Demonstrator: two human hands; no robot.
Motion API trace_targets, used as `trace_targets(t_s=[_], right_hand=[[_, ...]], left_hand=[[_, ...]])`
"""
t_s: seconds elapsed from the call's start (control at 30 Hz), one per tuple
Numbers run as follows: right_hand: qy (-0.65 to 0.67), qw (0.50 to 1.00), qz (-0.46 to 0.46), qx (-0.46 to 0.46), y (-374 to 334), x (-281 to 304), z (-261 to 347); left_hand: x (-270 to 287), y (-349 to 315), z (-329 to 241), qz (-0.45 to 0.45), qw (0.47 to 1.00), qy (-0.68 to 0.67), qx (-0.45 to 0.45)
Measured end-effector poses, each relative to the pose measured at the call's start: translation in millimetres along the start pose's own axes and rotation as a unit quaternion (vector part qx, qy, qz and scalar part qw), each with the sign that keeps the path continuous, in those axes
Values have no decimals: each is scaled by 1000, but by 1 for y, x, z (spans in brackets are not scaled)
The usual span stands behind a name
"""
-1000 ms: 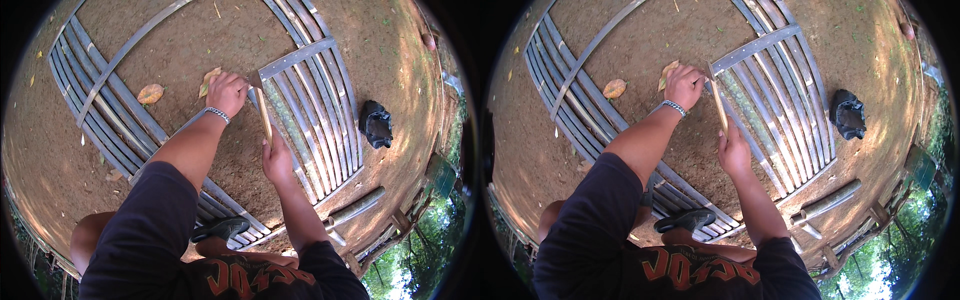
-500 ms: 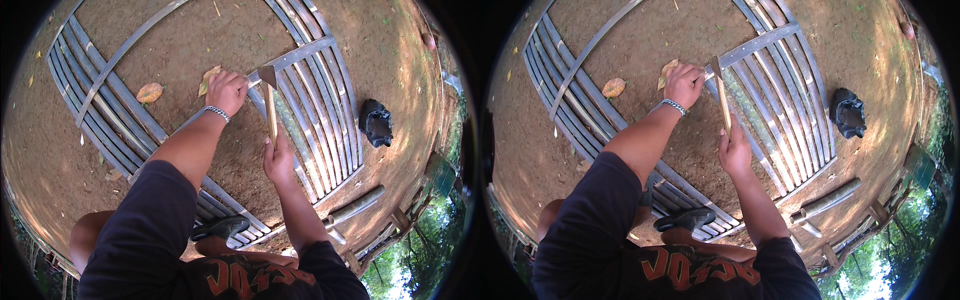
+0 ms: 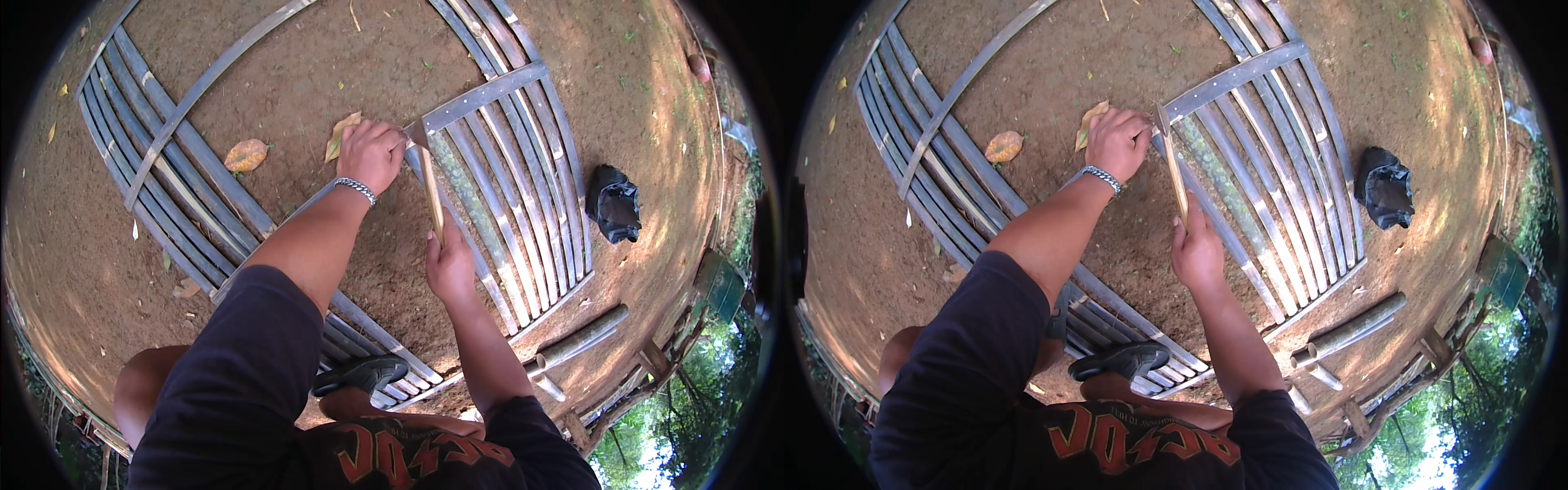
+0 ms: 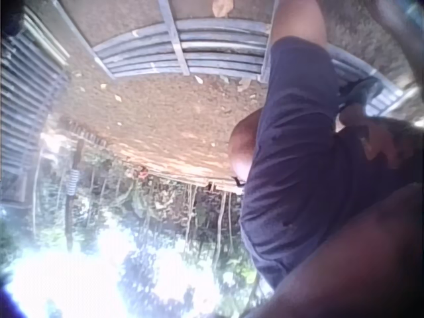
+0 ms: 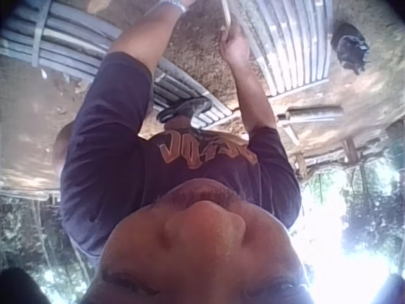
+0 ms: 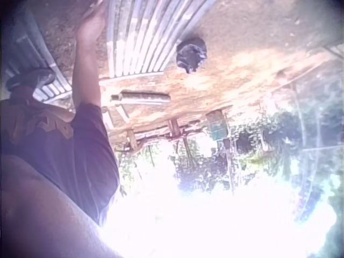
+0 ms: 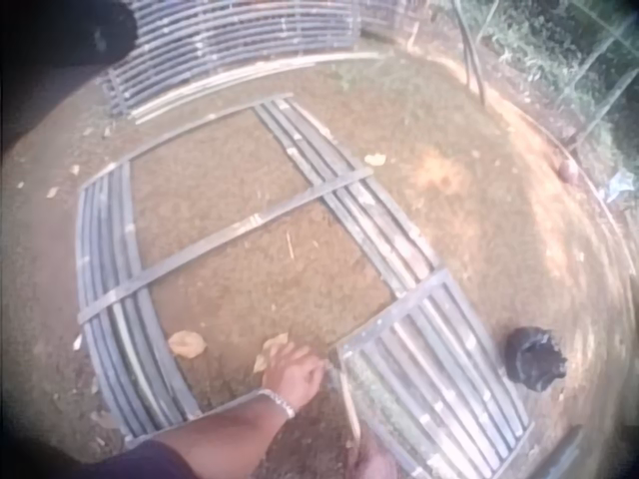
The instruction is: The person assembles a bamboo structure by placing bamboo strips across a frame and securing them with a hammer. They repeatedly position strips and hammer them into place.
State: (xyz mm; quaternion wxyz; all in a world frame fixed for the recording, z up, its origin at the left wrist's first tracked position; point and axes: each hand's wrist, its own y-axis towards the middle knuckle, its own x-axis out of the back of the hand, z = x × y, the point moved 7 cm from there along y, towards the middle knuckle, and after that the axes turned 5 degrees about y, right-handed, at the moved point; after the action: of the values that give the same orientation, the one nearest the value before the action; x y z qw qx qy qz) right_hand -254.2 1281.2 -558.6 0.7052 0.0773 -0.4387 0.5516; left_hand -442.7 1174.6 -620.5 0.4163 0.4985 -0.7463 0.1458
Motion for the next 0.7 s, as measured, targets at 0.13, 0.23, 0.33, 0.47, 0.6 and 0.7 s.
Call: trace_targets(t_s=[0.13,0.23,0.33,0.47,0.6,0.7], right_hand=[[35,999,-22,-7,-1,3,-3],[48,996,-61,54,-5,6,-1],[29,998,-40,42,-3,3,5],[25,999,-29,26,0,1,4],[35,991,-84,97,-6,7,12],[11,1000,-7,14,-3,-4,0]], left_hand=[[-1,-1,0,-9,1000,9,-10],[0,-1,1,-29,999,-15,1],[-1,-1,2,-17,1000,-11,9],[-1,0,2,-10,1000,1,-3],[-1,-2,1,-18,1000,-12,4],[-1,-1,2,-8,1000,-4,5]])
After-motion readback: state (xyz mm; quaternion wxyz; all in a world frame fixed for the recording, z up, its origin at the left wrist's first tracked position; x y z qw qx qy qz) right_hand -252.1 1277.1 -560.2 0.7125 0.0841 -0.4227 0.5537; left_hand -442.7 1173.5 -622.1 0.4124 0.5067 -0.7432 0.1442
